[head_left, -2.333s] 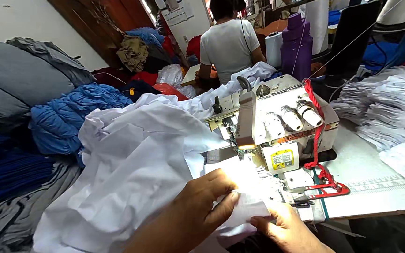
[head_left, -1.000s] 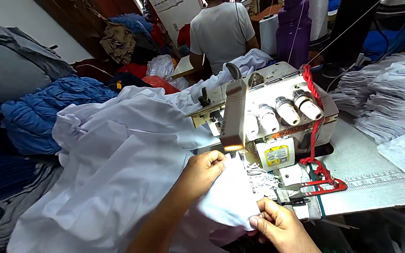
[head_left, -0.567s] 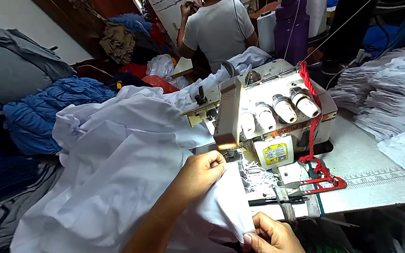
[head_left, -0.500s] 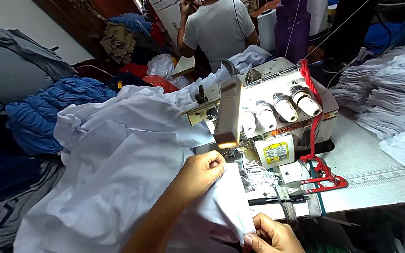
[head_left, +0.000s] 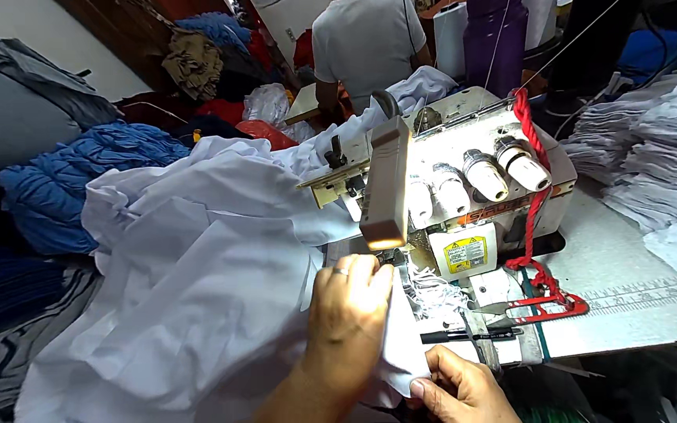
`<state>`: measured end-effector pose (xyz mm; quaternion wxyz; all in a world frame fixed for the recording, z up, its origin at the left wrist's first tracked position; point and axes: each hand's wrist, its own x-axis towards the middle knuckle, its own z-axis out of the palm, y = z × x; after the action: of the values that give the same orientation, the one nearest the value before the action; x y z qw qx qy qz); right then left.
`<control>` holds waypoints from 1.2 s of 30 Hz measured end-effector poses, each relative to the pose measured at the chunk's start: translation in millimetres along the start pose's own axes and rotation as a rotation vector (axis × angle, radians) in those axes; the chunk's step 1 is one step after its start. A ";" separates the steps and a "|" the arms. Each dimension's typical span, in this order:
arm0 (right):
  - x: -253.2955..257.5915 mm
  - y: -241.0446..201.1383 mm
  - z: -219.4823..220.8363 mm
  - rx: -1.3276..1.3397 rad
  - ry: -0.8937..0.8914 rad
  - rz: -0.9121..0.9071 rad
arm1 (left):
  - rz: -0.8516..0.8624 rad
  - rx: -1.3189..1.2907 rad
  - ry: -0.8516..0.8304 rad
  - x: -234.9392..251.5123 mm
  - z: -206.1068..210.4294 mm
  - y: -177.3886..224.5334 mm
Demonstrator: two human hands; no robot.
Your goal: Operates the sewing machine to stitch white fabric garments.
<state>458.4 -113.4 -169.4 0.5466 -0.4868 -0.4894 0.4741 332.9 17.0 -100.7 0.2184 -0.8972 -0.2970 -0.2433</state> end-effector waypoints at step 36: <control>14.0 -0.2 10.1 0.176 0.111 -0.126 | 0.002 -0.473 0.199 -88.9 15.8 18.5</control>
<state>449.4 -98.8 -167.7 0.6422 -0.4306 -0.4447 0.4521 286.9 -26.0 -168.1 0.0309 -0.8952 -0.2079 -0.3930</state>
